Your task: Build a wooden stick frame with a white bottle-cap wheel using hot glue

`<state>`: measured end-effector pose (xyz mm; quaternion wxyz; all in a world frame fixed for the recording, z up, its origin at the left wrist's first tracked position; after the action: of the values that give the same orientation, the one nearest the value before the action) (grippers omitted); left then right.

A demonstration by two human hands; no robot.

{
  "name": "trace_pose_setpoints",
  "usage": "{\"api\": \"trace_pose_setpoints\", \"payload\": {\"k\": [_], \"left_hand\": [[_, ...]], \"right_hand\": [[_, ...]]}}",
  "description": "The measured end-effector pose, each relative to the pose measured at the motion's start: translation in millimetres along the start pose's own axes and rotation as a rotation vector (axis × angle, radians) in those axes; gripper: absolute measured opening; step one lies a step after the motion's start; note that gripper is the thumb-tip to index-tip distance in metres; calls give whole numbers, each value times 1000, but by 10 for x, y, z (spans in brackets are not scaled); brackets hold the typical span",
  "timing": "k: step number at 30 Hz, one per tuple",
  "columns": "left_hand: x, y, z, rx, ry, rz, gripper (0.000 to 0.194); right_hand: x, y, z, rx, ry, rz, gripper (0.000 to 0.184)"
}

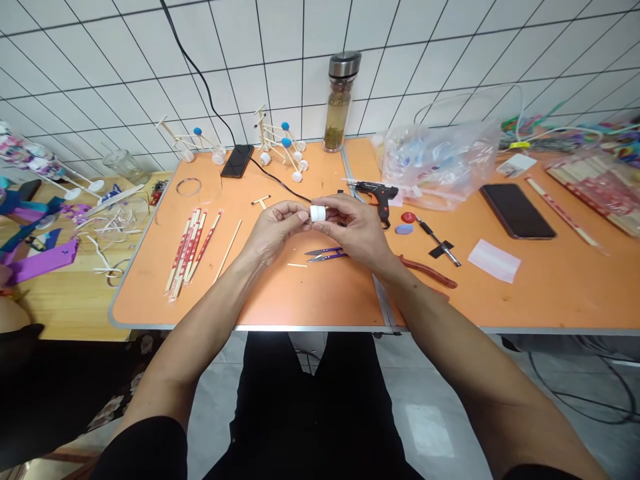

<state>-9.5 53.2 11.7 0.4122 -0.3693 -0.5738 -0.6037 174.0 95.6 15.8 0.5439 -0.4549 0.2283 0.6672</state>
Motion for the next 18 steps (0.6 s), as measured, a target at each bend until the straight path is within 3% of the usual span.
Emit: {"api": "trace_pose_setpoints", "payload": {"k": [8, 18], "left_hand": [[-46, -40, -14, 16, -101, -44, 50], [-95, 31, -71, 66, -302, -241, 22]], "right_hand": [[165, 66, -2, -36, 172, 195, 62], [52, 59, 0, -24, 169, 88, 61]]}}
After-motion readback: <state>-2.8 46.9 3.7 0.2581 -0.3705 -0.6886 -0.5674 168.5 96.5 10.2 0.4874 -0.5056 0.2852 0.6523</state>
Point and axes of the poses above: each hand's wrist, its own z-axis towards the middle knuckle, its own y-axis out of the palm, x = y × z, the point moved 5 cm from there along z, towards the middle knuckle, and after that the axes turned 4 degrees about y, right-handed, at the moved point
